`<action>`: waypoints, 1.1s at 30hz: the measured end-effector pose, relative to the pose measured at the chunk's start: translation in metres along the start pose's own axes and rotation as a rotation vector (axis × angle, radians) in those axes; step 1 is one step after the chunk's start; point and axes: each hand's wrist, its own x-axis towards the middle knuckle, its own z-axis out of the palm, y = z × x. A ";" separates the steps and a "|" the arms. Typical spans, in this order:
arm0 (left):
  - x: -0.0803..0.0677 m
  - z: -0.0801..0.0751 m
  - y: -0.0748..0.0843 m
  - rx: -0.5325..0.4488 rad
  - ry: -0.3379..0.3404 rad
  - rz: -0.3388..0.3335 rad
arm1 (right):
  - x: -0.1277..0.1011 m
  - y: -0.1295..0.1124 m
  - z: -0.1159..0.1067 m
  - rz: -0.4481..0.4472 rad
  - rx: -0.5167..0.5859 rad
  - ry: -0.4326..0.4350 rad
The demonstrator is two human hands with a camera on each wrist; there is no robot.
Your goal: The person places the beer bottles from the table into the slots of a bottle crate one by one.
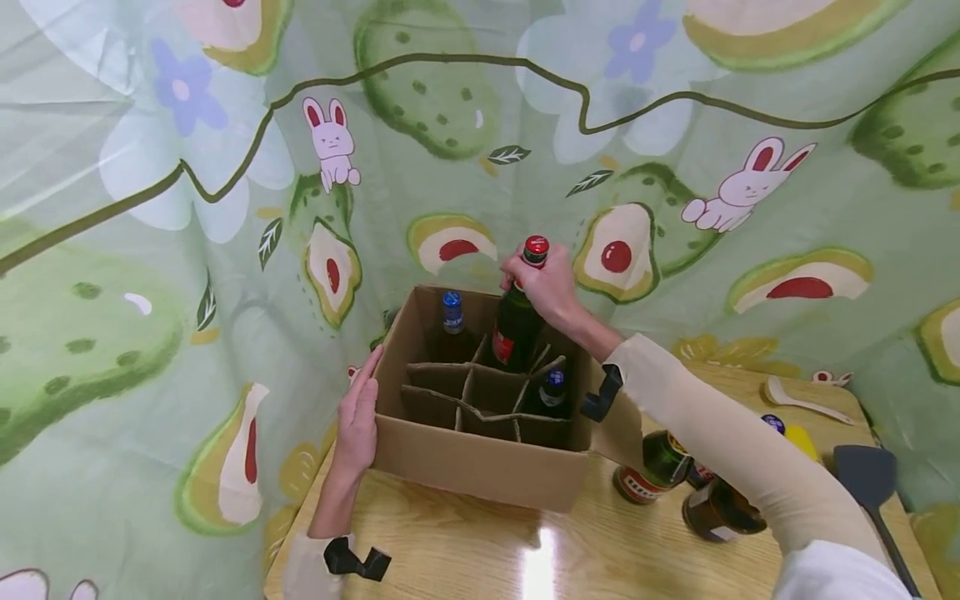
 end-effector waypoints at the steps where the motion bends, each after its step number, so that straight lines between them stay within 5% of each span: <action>1: 0.000 0.001 0.000 0.000 -0.001 -0.002 | -0.001 0.002 0.000 0.022 -0.023 -0.033; 7: 0.000 0.002 -0.001 0.000 -0.003 0.007 | -0.007 0.018 0.001 0.207 -0.123 -0.228; 25: 0.002 0.001 0.001 0.034 0.001 0.025 | -0.021 0.045 0.003 0.607 -0.329 -0.374; 33: 0.001 0.001 -0.002 0.043 0.011 0.030 | -0.021 0.040 -0.002 0.722 -0.220 -0.431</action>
